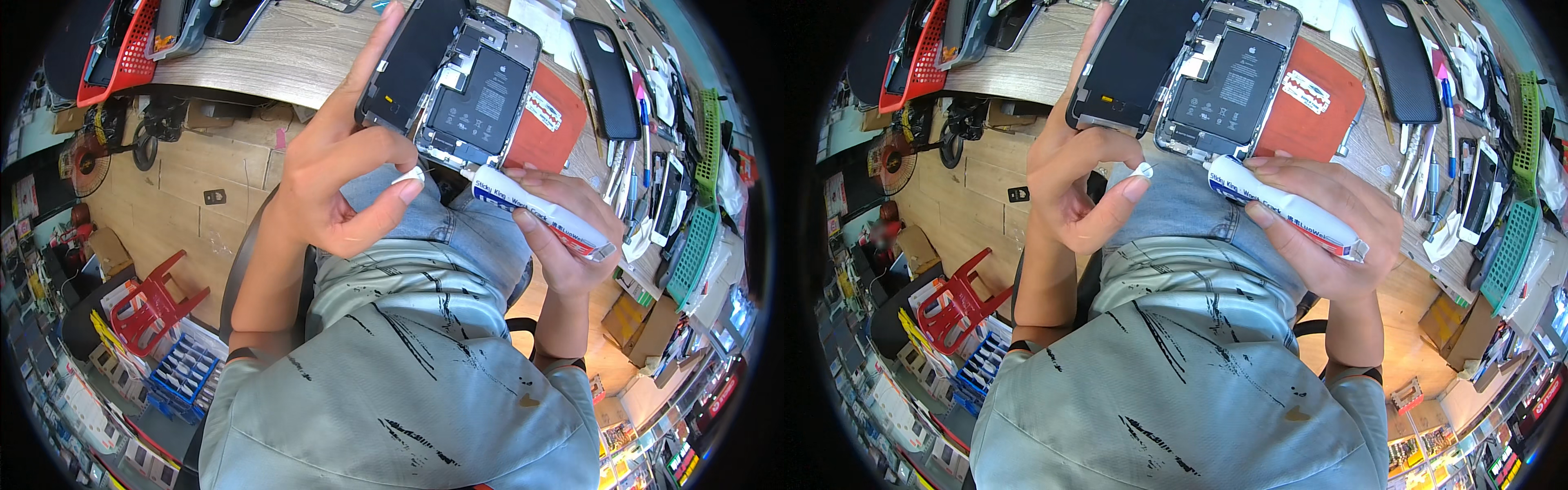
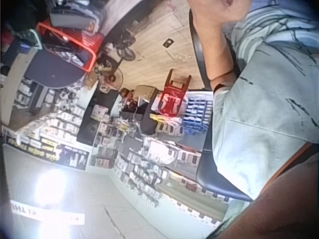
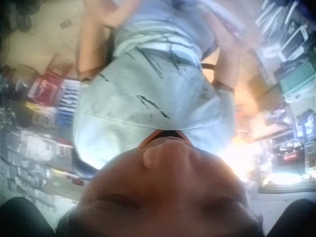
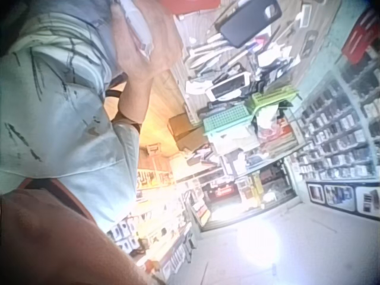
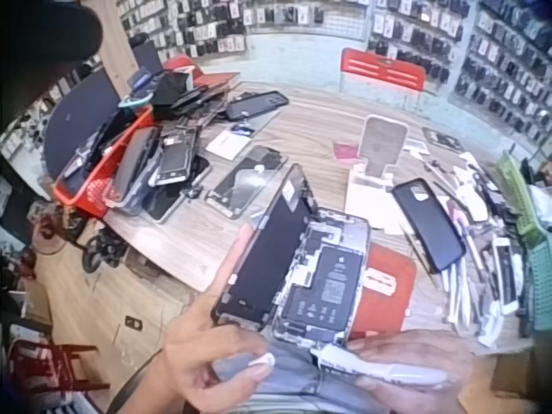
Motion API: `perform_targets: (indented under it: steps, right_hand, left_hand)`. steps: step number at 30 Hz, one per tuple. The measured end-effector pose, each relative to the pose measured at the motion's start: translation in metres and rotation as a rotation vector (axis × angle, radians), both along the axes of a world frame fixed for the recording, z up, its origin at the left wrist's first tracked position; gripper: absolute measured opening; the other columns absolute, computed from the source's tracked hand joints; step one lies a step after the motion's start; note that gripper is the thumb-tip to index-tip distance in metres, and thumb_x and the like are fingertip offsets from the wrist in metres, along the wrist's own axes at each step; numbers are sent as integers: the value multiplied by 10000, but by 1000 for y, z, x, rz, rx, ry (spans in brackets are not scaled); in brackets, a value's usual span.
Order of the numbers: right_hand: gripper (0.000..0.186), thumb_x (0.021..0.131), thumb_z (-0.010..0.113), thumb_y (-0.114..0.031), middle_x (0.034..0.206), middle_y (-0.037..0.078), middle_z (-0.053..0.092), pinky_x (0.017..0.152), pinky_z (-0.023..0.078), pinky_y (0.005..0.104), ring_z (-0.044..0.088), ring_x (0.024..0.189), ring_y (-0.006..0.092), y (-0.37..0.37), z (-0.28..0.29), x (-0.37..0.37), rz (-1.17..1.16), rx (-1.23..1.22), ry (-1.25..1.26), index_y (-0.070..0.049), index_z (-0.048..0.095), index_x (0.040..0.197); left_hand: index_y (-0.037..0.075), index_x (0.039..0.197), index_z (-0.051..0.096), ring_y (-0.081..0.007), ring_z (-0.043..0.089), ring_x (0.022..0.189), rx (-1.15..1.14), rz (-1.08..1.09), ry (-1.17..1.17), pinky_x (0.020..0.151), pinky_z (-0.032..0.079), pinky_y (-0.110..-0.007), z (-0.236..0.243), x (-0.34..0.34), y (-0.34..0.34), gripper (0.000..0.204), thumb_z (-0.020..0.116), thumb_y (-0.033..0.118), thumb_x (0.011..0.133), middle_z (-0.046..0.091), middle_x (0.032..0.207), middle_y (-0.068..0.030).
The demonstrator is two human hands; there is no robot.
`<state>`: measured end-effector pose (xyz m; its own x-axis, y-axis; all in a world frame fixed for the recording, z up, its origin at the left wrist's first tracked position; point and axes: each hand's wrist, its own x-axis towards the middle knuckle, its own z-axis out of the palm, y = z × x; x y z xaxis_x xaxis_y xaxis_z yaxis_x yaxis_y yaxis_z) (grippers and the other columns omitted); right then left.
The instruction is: The person opens a smartphone, applies adhesive from a tube to the internal frame, and closes the device. The person then tests the screen by tapping and swiping, and briefly handles another phone on the table.
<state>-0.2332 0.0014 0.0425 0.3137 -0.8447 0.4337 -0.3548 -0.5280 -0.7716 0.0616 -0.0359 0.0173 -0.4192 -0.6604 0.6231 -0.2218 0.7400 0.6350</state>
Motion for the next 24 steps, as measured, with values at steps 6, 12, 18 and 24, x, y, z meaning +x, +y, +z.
perform_targets:
  steps: [6,12,18,24]
  right_hand:
    - [294,823,919,-1,1027,203,835,901,691,463,835,960,350,2,-1,-2,2,8,-14,61,802,1086]
    - [308,811,920,15,1036,208,834,917,691,470,834,971,352,4,1,-6,-11,12,-14,65,801,1091]
    - [309,814,914,23,1052,211,834,934,688,476,832,991,354,6,3,-9,-17,36,-14,69,799,1097]
    - [310,816,917,17,1054,212,835,940,683,470,831,990,357,10,-1,-13,-32,49,-54,66,801,1100]
  left_hand:
    - [-31,862,721,-284,674,958,4,13,81,882,500,-339,0,-6,0,177,758,103,753,675,1261,-381]
    - [-29,861,717,-300,670,975,63,-5,-95,894,498,-350,2,11,0,184,766,108,748,704,1100,-307]
    - [-31,874,715,-311,671,1011,-45,7,42,922,498,-355,1,-6,-1,186,777,111,770,683,1193,-349]
    - [-31,876,712,-310,673,1028,158,28,-104,955,500,-360,19,-4,4,182,782,109,782,635,1332,-404]
